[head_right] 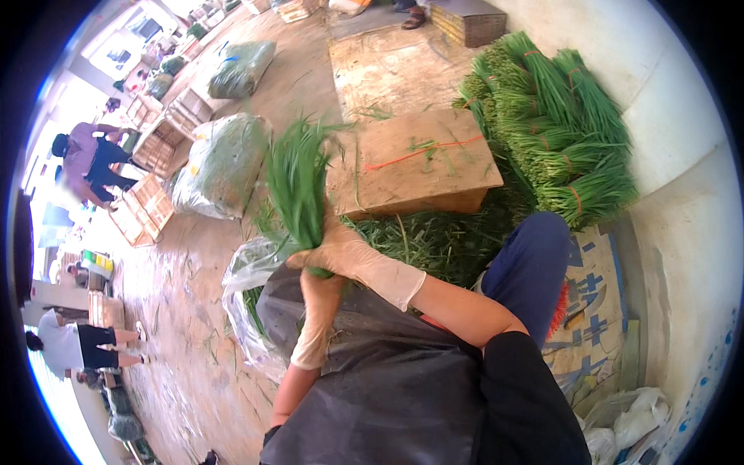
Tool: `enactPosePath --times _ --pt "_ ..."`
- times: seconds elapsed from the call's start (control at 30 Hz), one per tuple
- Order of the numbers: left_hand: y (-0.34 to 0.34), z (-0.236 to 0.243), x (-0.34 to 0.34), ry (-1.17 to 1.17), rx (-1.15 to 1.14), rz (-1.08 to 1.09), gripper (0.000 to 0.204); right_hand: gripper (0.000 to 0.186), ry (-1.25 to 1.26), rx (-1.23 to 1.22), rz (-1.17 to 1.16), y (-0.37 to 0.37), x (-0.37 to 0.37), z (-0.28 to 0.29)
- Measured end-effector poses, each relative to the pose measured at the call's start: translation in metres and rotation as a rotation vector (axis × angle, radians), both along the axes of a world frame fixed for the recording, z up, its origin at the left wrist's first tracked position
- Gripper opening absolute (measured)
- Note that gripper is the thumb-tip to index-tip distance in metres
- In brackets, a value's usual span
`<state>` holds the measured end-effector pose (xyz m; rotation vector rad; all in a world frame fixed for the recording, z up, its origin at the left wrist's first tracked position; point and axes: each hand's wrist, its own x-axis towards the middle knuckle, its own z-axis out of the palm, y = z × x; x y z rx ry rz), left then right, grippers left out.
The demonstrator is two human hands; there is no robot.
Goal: The person takes bundles of chives from a plastic bag, sorts through the stalks by hand, and picks off damaged leaves while aligning the bunch.
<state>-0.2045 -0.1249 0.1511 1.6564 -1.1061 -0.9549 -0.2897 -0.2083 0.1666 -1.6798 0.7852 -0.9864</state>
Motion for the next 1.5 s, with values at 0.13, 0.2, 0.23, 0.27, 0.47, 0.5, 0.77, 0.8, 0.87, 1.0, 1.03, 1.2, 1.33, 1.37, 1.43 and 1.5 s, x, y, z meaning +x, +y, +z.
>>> enactPosePath --times 0.13,0.2,0.23,0.27,0.47,0.5,0.77,0.8,0.87,1.0,1.03,1.2,1.33,1.37,1.43,1.5 --pt "-0.033 -0.004 0.027 -0.129 -0.006 -0.479 0.07 0.091 0.194 0.158 -0.126 -0.018 -0.025 0.006" --pt "-0.058 0.021 0.023 0.386 0.009 -0.488 0.078 0.091 0.178 0.048 -0.122 -0.04 -0.029 -0.027" --pt "-0.077 0.016 0.024 0.155 -0.043 -0.436 0.074 0.091 0.09 -0.142 -0.108 -0.048 -0.029 -0.036" --pt "-0.092 0.022 0.018 0.144 -0.048 -0.438 0.074 0.091 0.001 -0.334 -0.105 -0.059 -0.029 -0.047" --pt "-0.147 0.026 -0.017 0.226 -0.305 -0.249 0.058 0.098 0.011 -0.154 -0.05 -0.099 -0.057 -0.023" --pt "-0.155 0.019 -0.027 0.359 -0.307 -0.236 0.056 0.094 0.021 -0.237 -0.085 -0.108 -0.062 -0.026" --pt "-0.211 -0.076 -0.047 0.342 -0.119 -0.126 0.046 0.078 -0.434 0.24 0.198 -0.184 -0.06 -0.158" --pt "-0.217 -0.075 -0.039 0.289 -0.156 -0.134 0.045 0.079 -0.069 -0.019 0.051 -0.184 -0.06 -0.149" --pt "-0.218 -0.067 -0.032 0.244 -0.164 -0.131 0.044 0.08 0.303 -0.25 -0.081 -0.172 -0.06 -0.12" --pt "-0.224 -0.006 -0.016 0.458 -0.246 -0.067 0.048 0.094 0.222 -0.344 -0.035 -0.161 -0.068 -0.073" --pt "-0.218 0.011 -0.006 0.736 -0.275 -0.041 0.047 0.096 0.049 -0.271 0.048 -0.154 -0.071 -0.057" --pt "-0.184 0.053 0.04 1.117 -0.431 -0.153 0.047 0.071 -0.159 -0.093 0.285 -0.115 -0.081 -0.018" --pt "-0.145 0.073 0.061 1.192 -0.557 -0.186 0.046 0.035 -0.069 0.071 0.21 -0.069 -0.08 -0.003" --pt "-0.136 0.077 0.058 1.124 -0.53 -0.175 0.047 0.036 -0.157 0.134 0.279 -0.062 -0.082 -0.017" --pt "-0.12 0.082 0.062 1.125 -0.577 -0.157 0.047 0.043 -0.154 0.291 0.356 -0.048 -0.082 -0.039" --pt "-0.103 0.091 0.075 1.231 -0.691 -0.174 0.044 0.044 -0.181 0.374 0.33 -0.03 -0.086 -0.062"
